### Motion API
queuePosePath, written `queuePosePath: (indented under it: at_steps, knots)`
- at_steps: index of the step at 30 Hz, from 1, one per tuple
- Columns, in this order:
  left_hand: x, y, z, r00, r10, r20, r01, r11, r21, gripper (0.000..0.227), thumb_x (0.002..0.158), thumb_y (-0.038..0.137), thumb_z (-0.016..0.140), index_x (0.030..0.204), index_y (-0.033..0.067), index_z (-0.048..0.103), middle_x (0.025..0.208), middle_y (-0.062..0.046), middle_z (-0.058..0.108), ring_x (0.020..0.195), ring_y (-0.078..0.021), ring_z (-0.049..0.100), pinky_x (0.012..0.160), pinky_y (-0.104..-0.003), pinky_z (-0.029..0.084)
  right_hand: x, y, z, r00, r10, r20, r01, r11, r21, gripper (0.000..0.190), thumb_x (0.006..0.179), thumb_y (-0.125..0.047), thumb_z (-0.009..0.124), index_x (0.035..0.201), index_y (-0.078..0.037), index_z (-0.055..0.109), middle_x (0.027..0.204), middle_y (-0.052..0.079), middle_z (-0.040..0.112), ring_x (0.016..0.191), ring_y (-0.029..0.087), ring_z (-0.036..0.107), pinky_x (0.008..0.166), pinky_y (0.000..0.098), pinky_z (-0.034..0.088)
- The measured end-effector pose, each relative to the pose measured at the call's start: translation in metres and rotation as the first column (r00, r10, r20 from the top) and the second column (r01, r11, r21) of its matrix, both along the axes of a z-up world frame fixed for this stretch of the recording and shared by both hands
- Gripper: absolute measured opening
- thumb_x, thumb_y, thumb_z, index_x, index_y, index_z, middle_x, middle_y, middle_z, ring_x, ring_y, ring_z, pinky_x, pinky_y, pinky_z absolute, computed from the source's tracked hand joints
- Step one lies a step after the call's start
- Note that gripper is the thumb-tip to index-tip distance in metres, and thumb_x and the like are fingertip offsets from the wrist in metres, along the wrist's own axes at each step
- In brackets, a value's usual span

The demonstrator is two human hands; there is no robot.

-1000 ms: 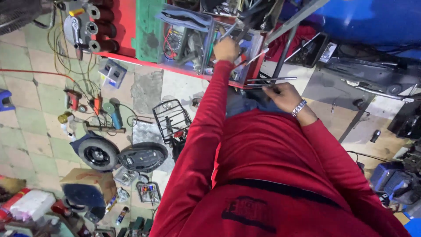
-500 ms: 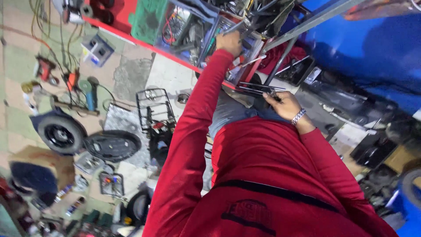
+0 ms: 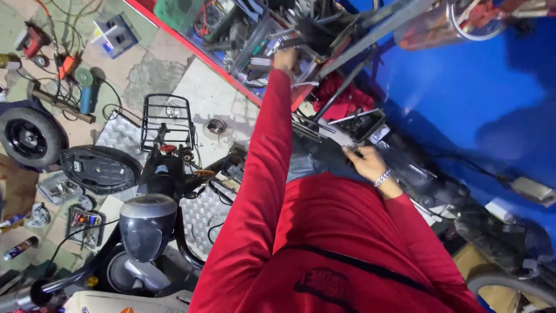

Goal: The person works on a motorcycle in a workshop, using a wrench to tighten bolts on the handlebar area. They retrieve a tool from a wall rack and later use a screwdriver to adjust components within the motorcycle's front assembly.

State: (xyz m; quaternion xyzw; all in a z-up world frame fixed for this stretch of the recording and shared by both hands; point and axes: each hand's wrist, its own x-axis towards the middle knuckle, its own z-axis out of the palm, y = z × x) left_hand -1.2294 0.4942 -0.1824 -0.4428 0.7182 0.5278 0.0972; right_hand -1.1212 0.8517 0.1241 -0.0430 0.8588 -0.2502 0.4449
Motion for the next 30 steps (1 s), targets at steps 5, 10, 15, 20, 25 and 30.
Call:
queuePosePath:
  at_steps: [5,10,15,20,25,30]
  knots:
    - [0.013,0.031,0.107,0.668,0.743,0.047,-0.602,0.501,0.621,0.023,0.072,0.002,0.079,0.071,0.0030,0.056,0.055,-0.012,0.054,0.037,-0.0171,0.043,0.031,-0.031,0.026,-0.002,-0.018,0.013,0.999,0.035,0.037,-0.035,0.999,0.003,0.052,0.096,-0.052,0.067,0.063,-0.012,0.070,0.060,0.001,0.066,0.066,0.011,0.061,0.073,0.0296,0.046]
    - [0.023,0.033,0.134,0.718,0.696,0.016,-0.559,0.562,0.610,0.021,0.080,0.014,0.077,0.076,-0.0030,0.065,0.059,-0.014,0.063,0.038,-0.0185,0.048,0.032,-0.031,0.033,-0.002,-0.050,0.045,0.991,0.075,0.109,-0.076,0.997,0.006,0.045,0.099,-0.050,0.061,0.070,-0.019,0.075,0.053,-0.001,0.057,0.052,0.011,0.055,0.059,0.0272,0.044]
    - [0.031,0.034,0.149,0.773,0.633,-0.038,-0.473,0.615,0.631,0.023,0.076,0.020,0.076,0.086,0.0007,0.068,0.064,-0.010,0.061,0.042,-0.0144,0.045,0.034,-0.028,0.031,0.001,-0.050,0.042,0.983,0.120,0.137,-0.111,0.991,-0.069,0.048,0.100,-0.046,0.060,0.066,-0.017,0.074,0.050,-0.001,0.055,0.048,0.010,0.052,0.055,0.0271,0.043]
    - [0.056,0.039,0.171,0.712,0.683,-0.162,-0.441,0.615,0.654,0.008,0.078,0.009,0.072,0.078,0.0014,0.070,0.056,-0.009,0.060,0.040,-0.0136,0.047,0.035,-0.027,0.033,-0.021,-0.044,0.042,0.958,0.184,0.220,-0.165,0.981,-0.103,0.041,0.102,-0.040,0.059,0.073,-0.014,0.072,0.063,0.000,0.064,0.053,0.009,0.053,0.059,0.0251,0.045]
    - [0.139,0.072,0.278,0.556,0.784,-0.275,-0.451,0.563,0.693,0.002,0.084,0.005,0.071,0.084,0.0049,0.070,0.073,-0.007,0.069,0.056,-0.0129,0.064,0.049,-0.021,0.049,-0.050,-0.044,0.037,0.925,0.315,0.212,-0.225,0.905,-0.362,0.032,0.106,-0.023,0.059,0.080,-0.009,0.071,0.071,0.001,0.069,0.051,0.007,0.052,0.054,0.0219,0.045]
    - [0.220,0.143,0.378,0.450,0.788,-0.420,-0.560,0.615,0.555,0.016,0.080,0.006,0.082,0.090,0.0023,0.071,0.077,-0.013,0.077,0.056,-0.0160,0.071,0.049,-0.027,0.063,-0.035,-0.091,0.070,0.924,0.344,0.166,-0.136,0.702,-0.699,0.025,0.104,-0.021,0.065,0.122,-0.005,0.065,0.065,0.002,0.054,0.048,0.009,0.049,0.048,0.0225,0.041]
